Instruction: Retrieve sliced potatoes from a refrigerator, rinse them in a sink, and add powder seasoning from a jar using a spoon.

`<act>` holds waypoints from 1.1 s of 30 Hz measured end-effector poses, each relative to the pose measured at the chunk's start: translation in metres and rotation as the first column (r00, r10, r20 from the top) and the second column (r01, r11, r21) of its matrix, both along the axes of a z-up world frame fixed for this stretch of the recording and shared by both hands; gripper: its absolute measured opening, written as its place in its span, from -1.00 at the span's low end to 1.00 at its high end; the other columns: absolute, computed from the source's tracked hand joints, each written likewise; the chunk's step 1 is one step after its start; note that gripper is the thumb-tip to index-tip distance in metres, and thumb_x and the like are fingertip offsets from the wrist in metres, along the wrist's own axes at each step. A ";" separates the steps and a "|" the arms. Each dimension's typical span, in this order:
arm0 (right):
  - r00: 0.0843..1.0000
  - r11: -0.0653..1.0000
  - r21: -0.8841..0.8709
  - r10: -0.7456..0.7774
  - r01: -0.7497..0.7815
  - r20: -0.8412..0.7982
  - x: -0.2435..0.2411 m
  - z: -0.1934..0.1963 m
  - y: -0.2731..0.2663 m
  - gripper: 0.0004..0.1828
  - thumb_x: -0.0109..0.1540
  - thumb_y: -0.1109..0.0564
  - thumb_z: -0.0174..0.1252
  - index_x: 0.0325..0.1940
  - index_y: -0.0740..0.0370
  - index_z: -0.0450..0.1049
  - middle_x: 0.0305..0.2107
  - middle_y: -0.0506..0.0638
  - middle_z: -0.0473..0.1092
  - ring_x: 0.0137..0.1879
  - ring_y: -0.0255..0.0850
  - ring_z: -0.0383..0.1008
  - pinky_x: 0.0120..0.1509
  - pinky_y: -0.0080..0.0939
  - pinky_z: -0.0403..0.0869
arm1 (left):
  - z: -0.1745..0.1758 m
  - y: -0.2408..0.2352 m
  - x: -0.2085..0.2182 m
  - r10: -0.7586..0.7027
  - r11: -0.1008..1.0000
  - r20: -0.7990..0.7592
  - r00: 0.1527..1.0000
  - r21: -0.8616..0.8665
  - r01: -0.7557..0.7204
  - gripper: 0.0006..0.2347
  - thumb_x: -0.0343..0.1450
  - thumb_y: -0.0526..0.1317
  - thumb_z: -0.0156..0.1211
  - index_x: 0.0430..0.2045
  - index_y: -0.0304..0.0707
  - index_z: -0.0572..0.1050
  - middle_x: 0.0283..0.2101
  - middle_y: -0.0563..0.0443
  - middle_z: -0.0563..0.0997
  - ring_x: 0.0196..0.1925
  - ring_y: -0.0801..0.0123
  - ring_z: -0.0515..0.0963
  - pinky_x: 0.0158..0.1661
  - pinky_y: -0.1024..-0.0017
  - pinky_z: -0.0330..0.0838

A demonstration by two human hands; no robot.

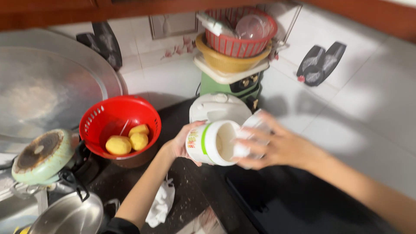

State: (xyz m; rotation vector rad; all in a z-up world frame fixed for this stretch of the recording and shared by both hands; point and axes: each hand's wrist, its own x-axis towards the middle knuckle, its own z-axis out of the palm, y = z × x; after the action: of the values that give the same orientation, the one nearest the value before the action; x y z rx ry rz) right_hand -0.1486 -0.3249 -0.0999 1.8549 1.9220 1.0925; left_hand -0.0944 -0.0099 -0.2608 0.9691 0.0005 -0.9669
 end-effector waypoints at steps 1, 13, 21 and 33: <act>0.999 0.998 0.059 0.028 -0.025 -0.040 0.002 0.001 -0.007 -0.04 0.00 -0.02 0.52 0.36 -0.16 0.12 0.25 0.08 0.06 0.46 0.10 0.09 0.46 0.41 0.17 | -0.011 0.008 -0.003 -0.076 0.993 0.010 0.997 -0.087 0.076 -0.20 0.35 0.40 0.07 0.18 -0.42 0.49 -0.02 -0.51 0.62 -0.14 -0.42 0.67 -0.43 -0.14 0.59; 0.571 0.857 0.444 0.234 0.261 -0.787 -0.037 -0.082 0.000 0.36 -0.23 0.00 0.62 0.39 0.04 -0.19 0.32 0.28 -0.05 0.49 0.28 0.08 0.49 0.32 0.25 | -0.081 -0.009 -0.050 0.337 0.897 -0.069 0.939 -0.280 -0.343 -0.48 0.43 0.14 0.12 -0.06 -0.46 0.56 -0.15 -0.26 0.67 -0.19 0.15 0.71 -0.15 0.27 0.67; 0.541 0.906 0.150 -0.098 0.395 -0.835 -0.052 -0.062 0.036 0.40 -0.24 -0.30 0.59 0.48 0.15 -0.02 0.36 0.30 -0.04 0.46 0.29 0.05 0.44 0.23 0.21 | -0.049 -0.020 -0.057 0.335 0.913 -0.005 0.942 -0.244 -0.326 -0.40 0.44 0.21 0.07 0.07 -0.44 0.51 -0.08 -0.28 0.65 -0.18 0.14 0.72 -0.22 0.25 0.67; 0.753 0.922 0.291 0.000 0.254 -0.658 -0.044 -0.061 0.063 -0.13 -0.06 -0.30 0.37 0.29 0.02 0.47 0.32 0.27 0.16 0.38 0.27 0.25 0.40 0.23 0.28 | -0.044 -0.020 -0.049 0.042 0.970 -0.029 0.999 -0.238 -0.047 -0.23 0.40 0.37 -0.07 0.29 -0.35 0.38 0.00 -0.44 0.62 -0.18 -0.20 0.69 -0.48 -0.07 0.63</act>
State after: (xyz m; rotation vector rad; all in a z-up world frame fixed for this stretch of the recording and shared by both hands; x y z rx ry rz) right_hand -0.1929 -0.2619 -0.1606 2.8399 1.9451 0.8636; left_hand -0.1433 -0.0304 -0.3044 0.7332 -0.0725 -0.9139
